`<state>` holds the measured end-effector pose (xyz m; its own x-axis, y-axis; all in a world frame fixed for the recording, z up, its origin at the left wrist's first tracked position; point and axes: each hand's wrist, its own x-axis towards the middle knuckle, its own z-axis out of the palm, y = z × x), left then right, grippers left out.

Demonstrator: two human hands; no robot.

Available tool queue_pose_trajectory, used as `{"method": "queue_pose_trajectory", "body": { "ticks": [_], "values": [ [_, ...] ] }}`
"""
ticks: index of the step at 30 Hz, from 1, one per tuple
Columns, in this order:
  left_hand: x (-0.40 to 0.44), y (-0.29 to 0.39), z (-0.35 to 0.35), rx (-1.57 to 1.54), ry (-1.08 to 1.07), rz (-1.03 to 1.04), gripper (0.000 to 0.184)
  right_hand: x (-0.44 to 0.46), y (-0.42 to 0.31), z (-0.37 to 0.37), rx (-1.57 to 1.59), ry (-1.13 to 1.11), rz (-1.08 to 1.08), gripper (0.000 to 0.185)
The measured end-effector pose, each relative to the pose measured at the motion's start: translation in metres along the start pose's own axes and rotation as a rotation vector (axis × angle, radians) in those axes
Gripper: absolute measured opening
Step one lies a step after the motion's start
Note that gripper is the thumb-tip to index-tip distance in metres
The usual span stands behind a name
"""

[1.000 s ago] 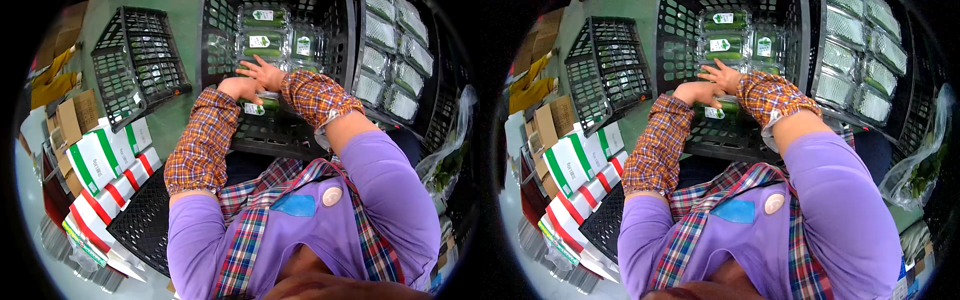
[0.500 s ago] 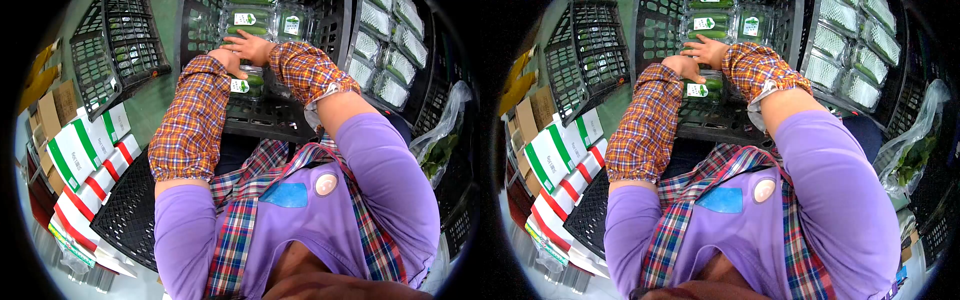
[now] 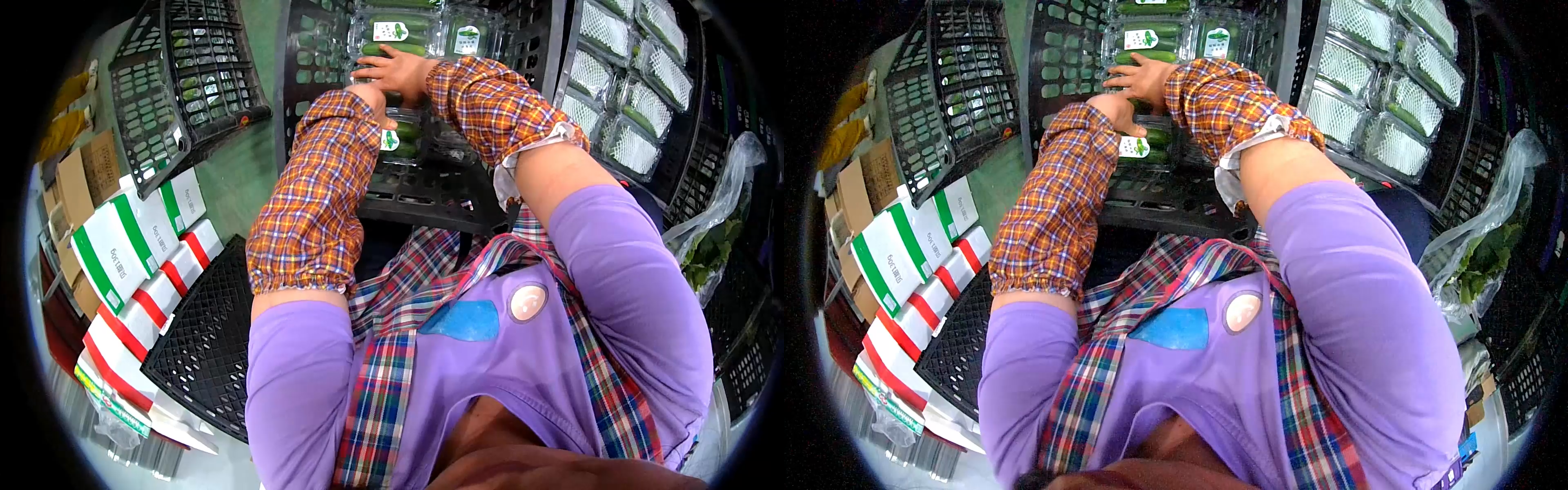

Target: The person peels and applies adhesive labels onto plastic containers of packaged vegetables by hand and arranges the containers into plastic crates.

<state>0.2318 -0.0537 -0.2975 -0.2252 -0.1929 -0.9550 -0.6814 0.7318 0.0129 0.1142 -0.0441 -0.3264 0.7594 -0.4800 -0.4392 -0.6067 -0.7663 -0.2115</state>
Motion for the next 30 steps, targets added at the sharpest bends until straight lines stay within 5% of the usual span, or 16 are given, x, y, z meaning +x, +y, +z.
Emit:
{"method": "queue_pose_trajectory", "body": {
  "ticks": [5,10,16,22,23,26,28,30],
  "values": [
    [0.023,-0.001,0.04,-0.169,0.122,-0.088,0.081,0.006,-0.02,-0.006,-0.019,-0.116,0.112,0.1],
    [0.035,-0.006,0.045,-0.19,-0.008,-0.068,0.079,0.0,-0.012,0.0,0.059,-0.019,0.093,0.094],
    [-0.015,0.01,0.049,-0.322,0.276,-0.189,0.084,0.006,-0.006,0.012,0.102,0.046,0.086,0.096],
    [-0.004,0.027,0.053,-0.082,0.276,-0.335,0.086,-0.002,-0.012,-0.003,0.133,0.07,0.204,0.071],
    [-0.004,0.034,0.057,0.042,0.292,-0.394,0.087,-0.006,-0.017,-0.015,0.107,0.086,0.226,0.047],
    [0.008,0.043,0.063,0.211,0.256,-0.488,0.089,-0.004,-0.032,-0.031,0.408,-0.121,0.282,0.027],
    [0.007,0.043,0.064,0.173,0.302,-0.503,0.088,-0.01,-0.046,-0.006,0.395,-0.158,0.172,0.022],
    [0.014,0.036,0.076,0.156,0.407,-0.461,0.084,0.018,-0.054,0.05,0.488,-0.311,0.384,0.026]
  ]
}}
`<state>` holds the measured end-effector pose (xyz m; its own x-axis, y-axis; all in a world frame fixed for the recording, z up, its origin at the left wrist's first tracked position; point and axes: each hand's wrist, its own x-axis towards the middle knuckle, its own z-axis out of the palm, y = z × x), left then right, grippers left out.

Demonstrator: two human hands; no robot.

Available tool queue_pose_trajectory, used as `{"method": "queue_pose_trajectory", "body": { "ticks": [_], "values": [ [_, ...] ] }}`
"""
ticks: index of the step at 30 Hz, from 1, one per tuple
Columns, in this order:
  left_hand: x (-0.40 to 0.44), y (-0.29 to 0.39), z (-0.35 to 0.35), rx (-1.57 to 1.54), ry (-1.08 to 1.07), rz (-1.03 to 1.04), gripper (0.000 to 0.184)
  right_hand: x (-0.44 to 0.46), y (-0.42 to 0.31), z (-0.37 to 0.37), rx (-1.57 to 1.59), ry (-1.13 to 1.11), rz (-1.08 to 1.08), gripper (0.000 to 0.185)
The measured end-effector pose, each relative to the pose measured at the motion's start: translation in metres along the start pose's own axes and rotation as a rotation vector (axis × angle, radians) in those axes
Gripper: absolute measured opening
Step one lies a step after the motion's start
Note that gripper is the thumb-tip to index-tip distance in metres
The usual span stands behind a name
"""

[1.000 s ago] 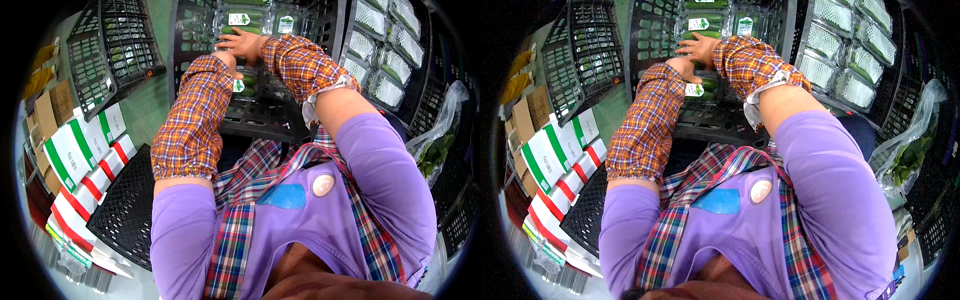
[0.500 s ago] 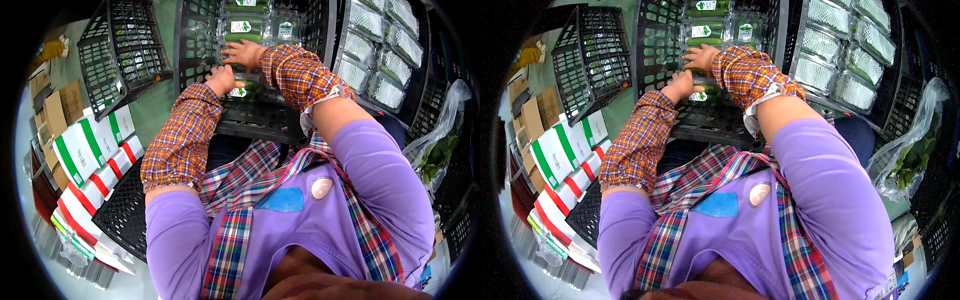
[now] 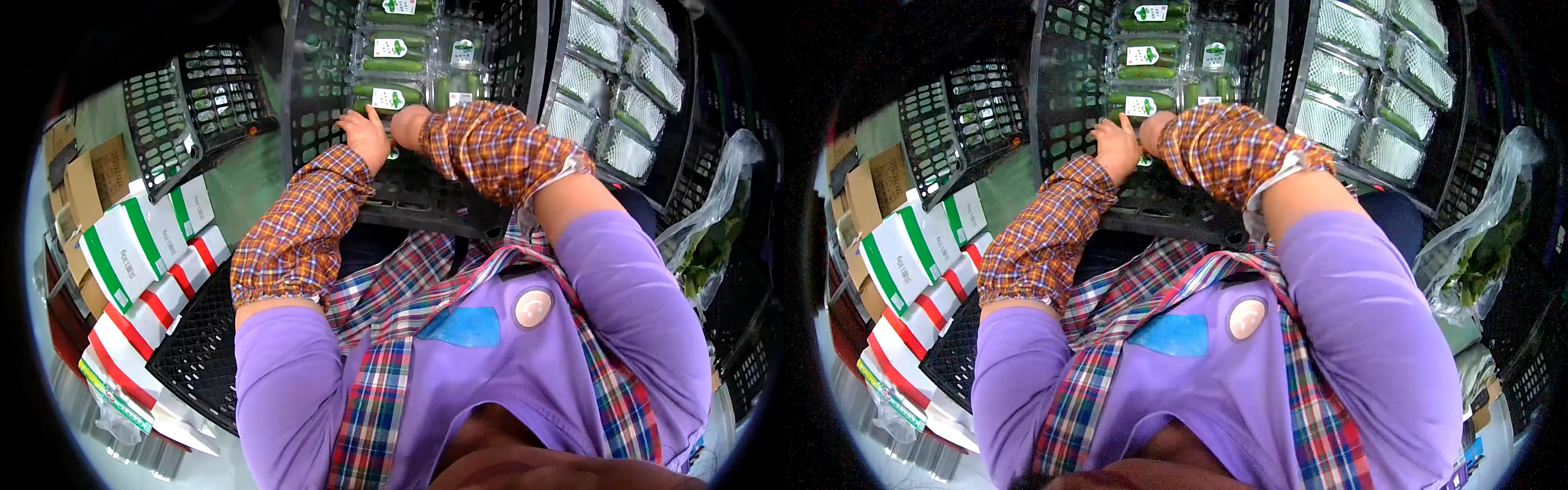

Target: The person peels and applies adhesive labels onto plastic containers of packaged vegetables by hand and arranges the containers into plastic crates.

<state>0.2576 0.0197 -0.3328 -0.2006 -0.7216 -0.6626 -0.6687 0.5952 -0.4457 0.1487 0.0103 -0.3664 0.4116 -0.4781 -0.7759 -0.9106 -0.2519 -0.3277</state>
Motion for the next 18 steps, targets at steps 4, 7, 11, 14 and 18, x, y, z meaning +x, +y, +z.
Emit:
{"method": "queue_pose_trajectory", "body": {
  "ticks": [4,7,11,14,18],
  "values": [
    [0.005,-0.013,0.003,-0.341,0.056,0.052,0.065,-0.015,0.004,-0.01,0.1,0.078,-0.003,0.028],
    [0.0,-0.035,-0.013,-0.543,0.083,0.148,0.048,-0.004,0.019,-0.013,0.05,-0.063,-0.099,0.027],
    [0.015,-0.041,-0.002,-0.576,0.088,0.176,0.05,-0.001,0.014,-0.009,0.09,-0.06,-0.074,0.025],
    [0.02,-0.041,0.009,-0.546,0.172,0.223,0.049,0.0,0.008,-0.002,0.13,-0.035,-0.039,0.024],
    [0.018,-0.039,0.014,-0.355,0.3,0.25,0.046,0.001,-0.004,0.016,0.175,0.041,0.062,0.023]
  ]
}}
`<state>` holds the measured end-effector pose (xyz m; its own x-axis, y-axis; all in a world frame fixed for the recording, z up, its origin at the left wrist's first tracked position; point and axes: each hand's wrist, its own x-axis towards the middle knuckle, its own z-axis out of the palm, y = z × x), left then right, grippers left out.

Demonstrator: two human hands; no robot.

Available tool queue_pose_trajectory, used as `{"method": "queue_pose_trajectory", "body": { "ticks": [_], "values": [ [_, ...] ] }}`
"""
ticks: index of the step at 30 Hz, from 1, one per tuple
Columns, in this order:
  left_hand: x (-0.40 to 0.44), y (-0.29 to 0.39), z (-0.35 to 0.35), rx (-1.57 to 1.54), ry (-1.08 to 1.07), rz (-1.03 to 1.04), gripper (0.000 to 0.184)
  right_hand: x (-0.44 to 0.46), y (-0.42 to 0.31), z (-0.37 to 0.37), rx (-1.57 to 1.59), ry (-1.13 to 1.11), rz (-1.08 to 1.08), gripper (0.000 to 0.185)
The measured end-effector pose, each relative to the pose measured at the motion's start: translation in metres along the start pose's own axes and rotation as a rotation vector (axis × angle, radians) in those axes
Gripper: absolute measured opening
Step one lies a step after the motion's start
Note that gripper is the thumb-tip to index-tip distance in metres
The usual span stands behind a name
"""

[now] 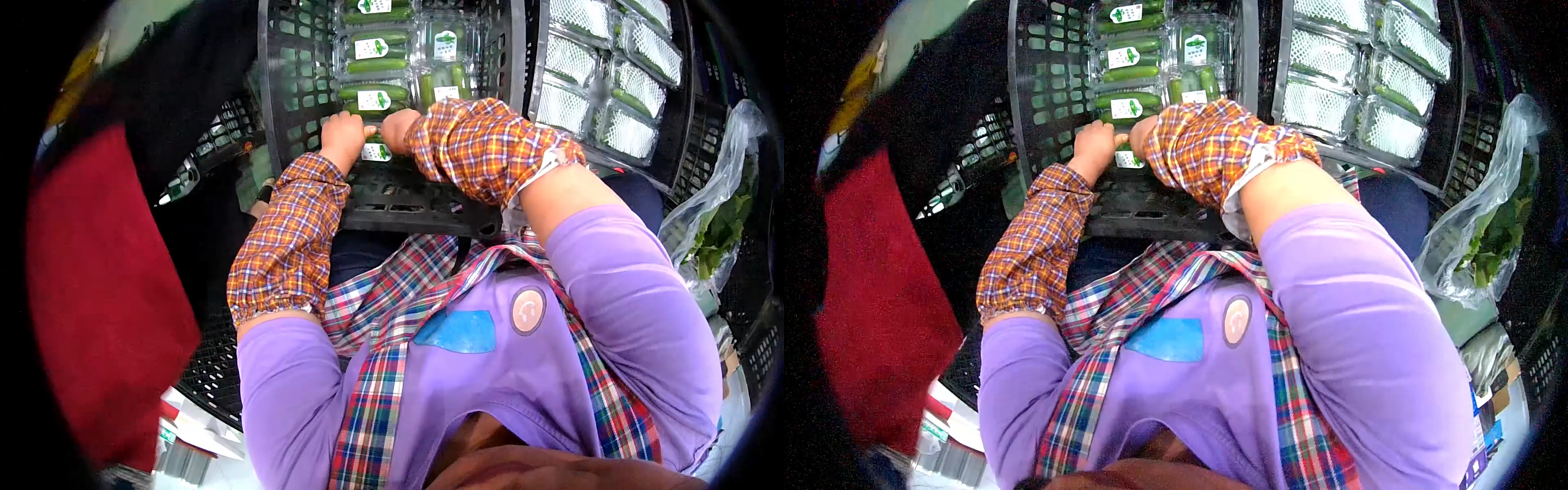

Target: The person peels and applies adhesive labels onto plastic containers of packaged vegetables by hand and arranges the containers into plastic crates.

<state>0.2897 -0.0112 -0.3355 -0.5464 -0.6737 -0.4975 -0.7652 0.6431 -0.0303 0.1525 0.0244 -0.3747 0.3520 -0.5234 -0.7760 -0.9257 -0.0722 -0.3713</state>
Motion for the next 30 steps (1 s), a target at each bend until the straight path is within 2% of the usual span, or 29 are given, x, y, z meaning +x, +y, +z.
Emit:
{"method": "queue_pose_trajectory", "body": {
  "ticks": [3,4,6,9,12,14,16,22,24,27,30],
  "values": [
    [-0.006,0.01,-0.009,0.249,0.002,0.003,0.043,-0.003,-0.013,0.008,-0.001,0.079,0.082,0.023],
    [-0.007,0.012,-0.01,0.272,0.023,0.001,0.043,-0.032,-0.024,-0.018,-0.003,0.067,0.108,0.024],
    [-0.008,0.015,-0.013,0.319,0.064,-0.003,0.043,-0.018,-0.019,-0.015,0.083,0.006,0.085,0.026],
    [-0.003,0.01,0.003,0.234,0.115,0.011,0.041,-0.008,-0.02,-0.01,0.036,0.031,0.09,0.029],
    [-0.004,0.003,0.0,0.068,0.141,0.09,0.038,0.1,-0.011,0.045,-0.089,-0.249,0.171,0.034],
    [-0.006,0.008,-0.004,0.01,0.067,0.058,0.033,0.035,-0.033,0.022,-0.354,0.03,0.177,0.034],
    [-0.001,0.007,-0.001,-0.007,0.015,0.049,0.03,0.022,-0.039,0.014,-0.427,0.136,0.139,0.034],
    [0.004,0.008,0.0,-0.007,-0.007,0.094,0.022,0.037,-0.03,-0.007,-0.297,-0.164,0.012,0.034],
    [0.006,0.009,0.003,-0.024,-0.053,0.07,0.019,0.002,-0.022,-0.013,-0.182,0.068,-0.02,0.029],
    [0.008,0.006,-0.005,-0.051,-0.139,0.068,0.023,-0.01,-0.018,-0.012,-0.142,0.219,-0.003,0.022],
    [0.013,0.003,-0.021,-0.119,-0.14,-0.034,0.034,-0.017,-0.015,-0.02,-0.156,0.214,-0.016,0.019]
  ]
}}
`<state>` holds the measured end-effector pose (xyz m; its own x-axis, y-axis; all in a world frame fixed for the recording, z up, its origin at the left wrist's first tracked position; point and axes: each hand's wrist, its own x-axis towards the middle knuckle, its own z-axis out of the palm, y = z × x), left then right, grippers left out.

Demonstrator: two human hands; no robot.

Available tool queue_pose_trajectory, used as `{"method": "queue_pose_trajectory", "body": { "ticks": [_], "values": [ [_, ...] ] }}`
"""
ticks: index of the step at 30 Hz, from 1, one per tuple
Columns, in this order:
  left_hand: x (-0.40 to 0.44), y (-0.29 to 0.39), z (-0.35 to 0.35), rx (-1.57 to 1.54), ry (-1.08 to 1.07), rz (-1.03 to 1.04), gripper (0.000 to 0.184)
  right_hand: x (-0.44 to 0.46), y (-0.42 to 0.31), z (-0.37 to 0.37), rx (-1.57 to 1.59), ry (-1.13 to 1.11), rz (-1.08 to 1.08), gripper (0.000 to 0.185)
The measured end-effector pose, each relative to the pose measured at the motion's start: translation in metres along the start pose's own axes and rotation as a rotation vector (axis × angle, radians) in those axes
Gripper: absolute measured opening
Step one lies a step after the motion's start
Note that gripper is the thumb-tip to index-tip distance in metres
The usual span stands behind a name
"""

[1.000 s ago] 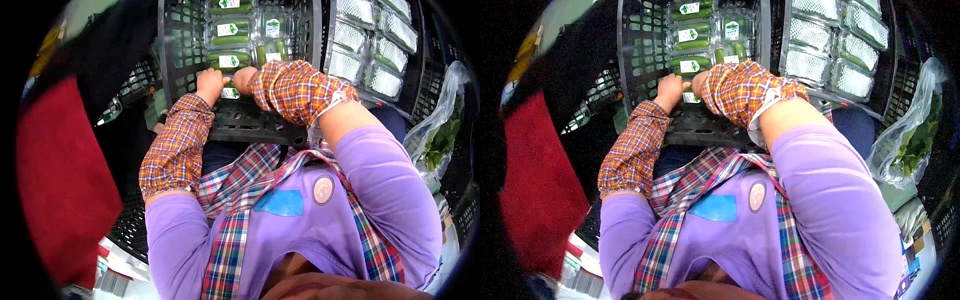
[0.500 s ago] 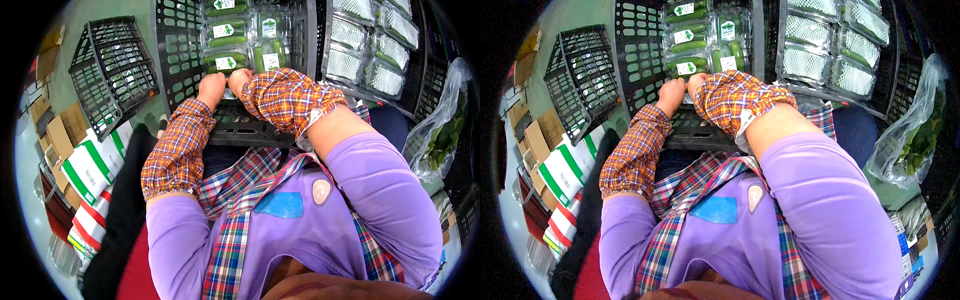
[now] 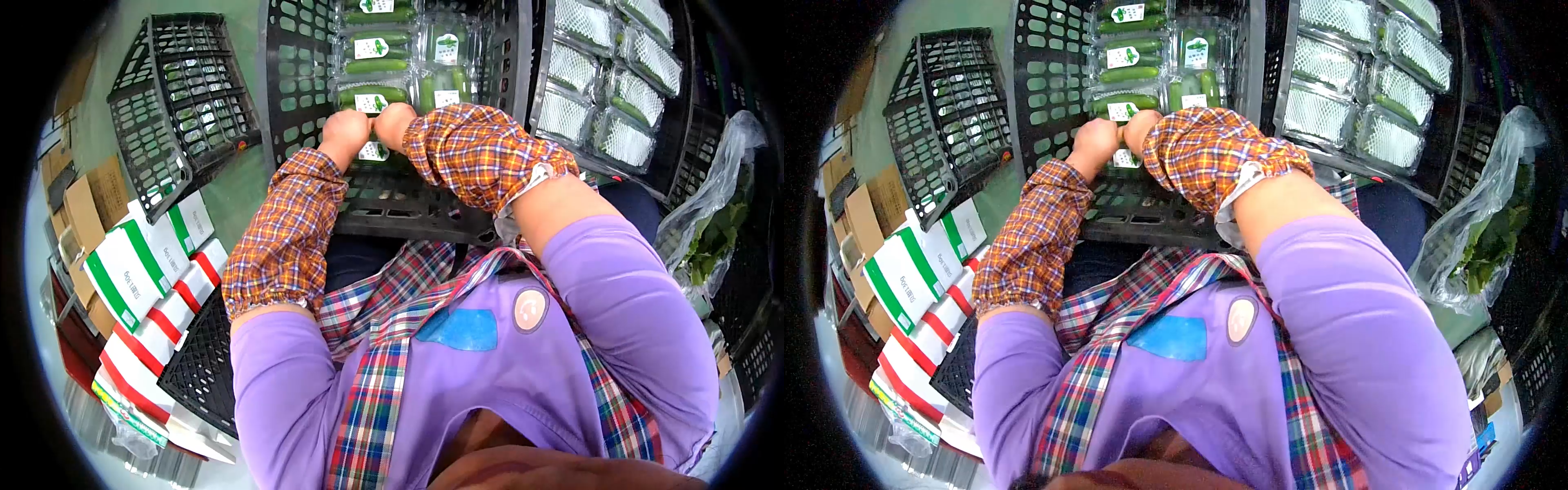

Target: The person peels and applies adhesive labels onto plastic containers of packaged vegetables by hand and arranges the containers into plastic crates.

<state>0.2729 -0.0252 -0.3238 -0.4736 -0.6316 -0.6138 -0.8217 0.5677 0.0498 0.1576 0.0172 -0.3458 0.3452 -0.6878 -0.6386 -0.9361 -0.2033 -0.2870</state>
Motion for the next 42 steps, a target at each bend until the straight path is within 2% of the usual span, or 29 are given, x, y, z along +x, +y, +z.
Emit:
{"method": "queue_pose_trajectory", "body": {
  "ticks": [2,4,6,7,12,14,17,20,21,25,28,30,32,36,38,39,42],
  "values": [
    [0.004,-0.002,-0.019,-0.069,0.101,-0.069,0.039,0.015,0.015,-0.004,-0.048,-0.095,-0.075,0.019],
    [0.017,-0.014,-0.015,-0.059,0.378,-0.058,0.029,0.017,0.027,-0.015,-0.009,-0.1,-0.143,0.024],
    [0.027,-0.016,-0.017,-0.089,0.542,0.102,0.026,0.016,0.032,-0.031,0.078,-0.138,-0.055,0.025],
    [0.029,-0.019,-0.019,-0.098,0.624,0.178,0.027,0.008,0.034,-0.049,0.043,-0.039,-0.113,0.023],
    [0.04,-0.021,-0.004,-0.131,0.533,0.124,0.031,0.025,0.068,-0.076,0.099,0.474,0.16,0.023],
    [0.043,-0.017,-0.004,-0.135,0.549,0.099,0.03,0.03,0.084,-0.075,0.182,0.523,0.294,0.025],
    [0.052,-0.016,0.015,-0.095,0.665,0.167,0.027,0.033,0.096,-0.074,0.152,0.501,0.52,0.025],
    [0.046,-0.004,0.014,0.011,0.511,0.127,0.031,0.031,0.1,-0.072,0.225,0.396,0.512,0.024],
    [0.048,-0.003,0.023,0.065,0.566,0.133,0.032,0.027,0.093,-0.071,0.191,0.415,0.506,0.023],
    [0.045,0.01,0.013,0.086,0.311,0.058,0.036,0.022,0.076,-0.067,0.044,0.294,0.185,0.023],
    [0.044,0.012,0.01,0.077,0.329,0.063,0.037,0.014,0.056,-0.064,-0.039,0.111,0.122,0.022],
    [0.041,0.014,0.02,0.024,0.407,0.059,0.039,0.016,0.05,-0.054,-0.031,0.18,0.101,0.022],
    [0.04,0.013,0.028,-0.023,0.493,0.046,0.041,0.016,0.049,-0.052,-0.055,0.119,0.082,0.023],
    [0.029,0.02,0.022,-0.004,0.393,0.041,0.046,0.008,0.048,-0.062,-0.234,-0.117,-0.045,0.024],
    [0.02,0.032,0.016,0.033,0.188,-0.019,0.05,0.005,0.044,-0.061,-0.252,-0.155,-0.073,0.024],
    [0.017,0.033,0.02,0.022,0.255,-0.02,0.053,0.003,0.042,-0.059,-0.261,-0.177,-0.09,0.025],
    [0.024,0.022,0.024,-0.052,0.37,-0.026,0.053,0.0,0.038,-0.057,-0.145,-0.011,-0.049,0.027]
  ]
}}
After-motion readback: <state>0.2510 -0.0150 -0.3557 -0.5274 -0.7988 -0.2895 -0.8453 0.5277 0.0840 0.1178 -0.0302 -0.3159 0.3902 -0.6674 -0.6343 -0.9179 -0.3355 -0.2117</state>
